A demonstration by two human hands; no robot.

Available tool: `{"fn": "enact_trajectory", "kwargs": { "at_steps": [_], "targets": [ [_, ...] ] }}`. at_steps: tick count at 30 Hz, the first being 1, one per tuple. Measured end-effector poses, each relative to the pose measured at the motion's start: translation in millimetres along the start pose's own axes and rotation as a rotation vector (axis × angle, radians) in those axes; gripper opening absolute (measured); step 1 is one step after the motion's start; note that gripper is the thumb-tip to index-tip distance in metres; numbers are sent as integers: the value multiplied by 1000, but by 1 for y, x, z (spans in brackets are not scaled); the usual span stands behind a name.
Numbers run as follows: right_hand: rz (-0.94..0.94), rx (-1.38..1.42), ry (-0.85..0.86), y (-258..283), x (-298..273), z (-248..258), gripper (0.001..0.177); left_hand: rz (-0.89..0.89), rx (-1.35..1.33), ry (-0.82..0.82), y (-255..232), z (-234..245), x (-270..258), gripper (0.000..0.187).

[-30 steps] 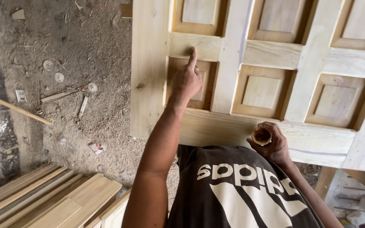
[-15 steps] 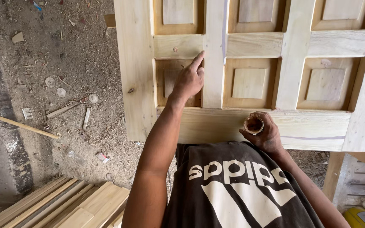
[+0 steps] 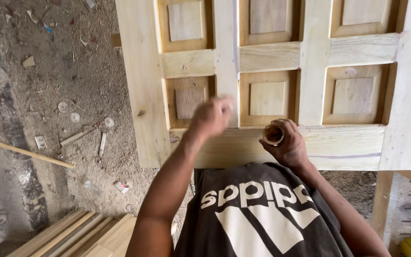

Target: The person mixes a brown paste in a small container and applies it by hand to the recessed panels of a wooden door frame. They rub the filler into the grooves and edges of the panels to fill gaps and smooth the surface.

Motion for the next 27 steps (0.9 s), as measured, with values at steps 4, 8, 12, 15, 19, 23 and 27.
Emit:
{"fn": "enact_trajectory", "kwargs": {
  "at_steps": [4,8,12,15,19,23,27],
  "targets": [
    [152,-168,-45,11,20,-1,49,-411,-269,51,-72,-23,-52,30],
    [234,-194,59,25,28,-9,45,-121,-91,278,-81,-51,-51,38],
    [247,-215,91,31,31,-7,44,-80,-85,300,-86,-45,-48,35],
    [241,-174,86,29,32,-2,43,-104,-36,248,-93,-40,-50,38],
    [243,-174,126,20,30,-1,43,-64,186,383,-101,-47,-48,35],
    [245,-160,138,17,29,-2,42,-11,240,522,-112,-48,-45,33],
    [187,-146,190,14,24,-10,49,2,302,615,-110,-44,-43,32]
  ]
}}
Point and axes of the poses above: each hand's wrist, its own x-axis towards the middle knuckle, its own z-axis out of the back of the hand, y = z × x, the point moved 5 cm from there along x, towards the middle knuckle, and after that the axes turned 10 degrees about -y, right-handed, at the moved point
